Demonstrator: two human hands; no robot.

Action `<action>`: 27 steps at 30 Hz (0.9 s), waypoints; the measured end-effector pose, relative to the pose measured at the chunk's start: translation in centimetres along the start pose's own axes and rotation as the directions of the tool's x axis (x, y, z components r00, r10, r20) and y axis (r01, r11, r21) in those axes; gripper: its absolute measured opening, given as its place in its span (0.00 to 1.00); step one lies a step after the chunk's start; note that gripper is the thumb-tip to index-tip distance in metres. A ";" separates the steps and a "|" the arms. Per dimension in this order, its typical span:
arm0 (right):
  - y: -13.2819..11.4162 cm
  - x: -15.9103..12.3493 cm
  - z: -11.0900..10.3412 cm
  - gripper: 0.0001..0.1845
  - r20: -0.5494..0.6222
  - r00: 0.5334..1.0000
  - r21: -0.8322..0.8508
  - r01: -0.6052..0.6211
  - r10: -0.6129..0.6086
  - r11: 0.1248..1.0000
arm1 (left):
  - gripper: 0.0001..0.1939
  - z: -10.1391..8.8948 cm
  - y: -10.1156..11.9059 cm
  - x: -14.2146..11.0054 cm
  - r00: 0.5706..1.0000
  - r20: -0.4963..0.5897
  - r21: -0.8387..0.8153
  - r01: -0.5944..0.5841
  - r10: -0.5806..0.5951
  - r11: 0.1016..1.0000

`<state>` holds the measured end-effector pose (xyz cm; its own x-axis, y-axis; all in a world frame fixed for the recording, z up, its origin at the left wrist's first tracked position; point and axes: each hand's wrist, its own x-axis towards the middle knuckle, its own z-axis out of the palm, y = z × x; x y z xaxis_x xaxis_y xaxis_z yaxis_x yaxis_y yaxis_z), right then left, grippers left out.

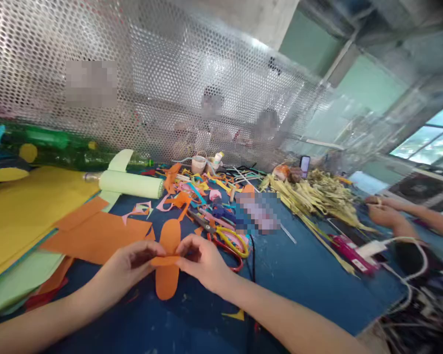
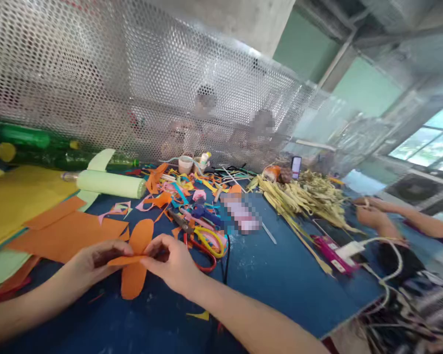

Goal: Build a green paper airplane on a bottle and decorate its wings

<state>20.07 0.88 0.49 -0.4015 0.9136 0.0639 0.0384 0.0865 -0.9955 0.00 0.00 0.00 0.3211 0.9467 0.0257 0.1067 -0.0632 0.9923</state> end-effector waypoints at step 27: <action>-3.4 4.6 -3.5 0.18 0.175 0.930 -0.842 0.312 -0.325 0.440 | 0.08 0.3 1.0 -0.2 0.999 0.017 0.014 0.044 -0.044 0.999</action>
<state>21.32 6.22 4.43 -0.5458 0.7516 0.3703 0.6619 0.6577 -0.3595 0.29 -0.33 0.92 0.3321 0.9430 -0.0202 0.1339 -0.0260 0.9907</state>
